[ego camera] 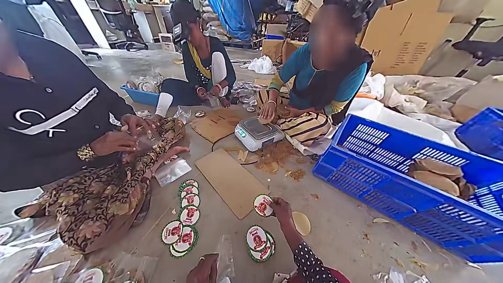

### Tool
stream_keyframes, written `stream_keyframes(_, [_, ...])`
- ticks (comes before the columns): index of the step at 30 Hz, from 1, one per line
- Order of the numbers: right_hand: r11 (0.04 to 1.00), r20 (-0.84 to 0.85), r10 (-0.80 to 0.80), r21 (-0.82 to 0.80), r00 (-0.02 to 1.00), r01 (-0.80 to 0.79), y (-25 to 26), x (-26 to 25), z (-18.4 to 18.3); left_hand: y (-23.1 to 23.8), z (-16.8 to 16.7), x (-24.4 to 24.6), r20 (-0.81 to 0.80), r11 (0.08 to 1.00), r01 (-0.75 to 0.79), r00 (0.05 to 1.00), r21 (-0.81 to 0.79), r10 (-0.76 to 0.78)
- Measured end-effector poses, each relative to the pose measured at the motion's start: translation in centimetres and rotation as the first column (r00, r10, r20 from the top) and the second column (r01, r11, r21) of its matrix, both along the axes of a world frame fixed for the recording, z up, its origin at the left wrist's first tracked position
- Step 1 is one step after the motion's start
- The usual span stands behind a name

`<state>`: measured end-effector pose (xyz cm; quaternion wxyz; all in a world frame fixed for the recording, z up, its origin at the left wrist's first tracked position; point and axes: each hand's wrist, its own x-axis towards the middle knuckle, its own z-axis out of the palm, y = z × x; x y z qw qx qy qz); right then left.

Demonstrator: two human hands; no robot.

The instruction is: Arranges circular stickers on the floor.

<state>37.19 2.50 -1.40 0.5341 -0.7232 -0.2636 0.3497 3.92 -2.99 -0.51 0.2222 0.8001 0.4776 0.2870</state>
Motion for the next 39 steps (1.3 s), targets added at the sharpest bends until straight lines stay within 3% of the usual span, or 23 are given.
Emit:
stream_keyframes(19, [0.999, 0.01, -0.02, -0.046, 1.0, 0.02, 0.19, -0.17, 0.38, -0.02, -0.44, 0.11, -0.015, 0.997, -0.025, 1.0, 0.069, 0.026])
stream_keyframes(39, [0.999, 0.068, 0.01, -0.054, 0.998, -0.007, 0.3, -0.38, 0.56, -0.14, 0.33, 0.42, 0.0, 1.0, -0.031, 1.0, -0.001, 0.031])
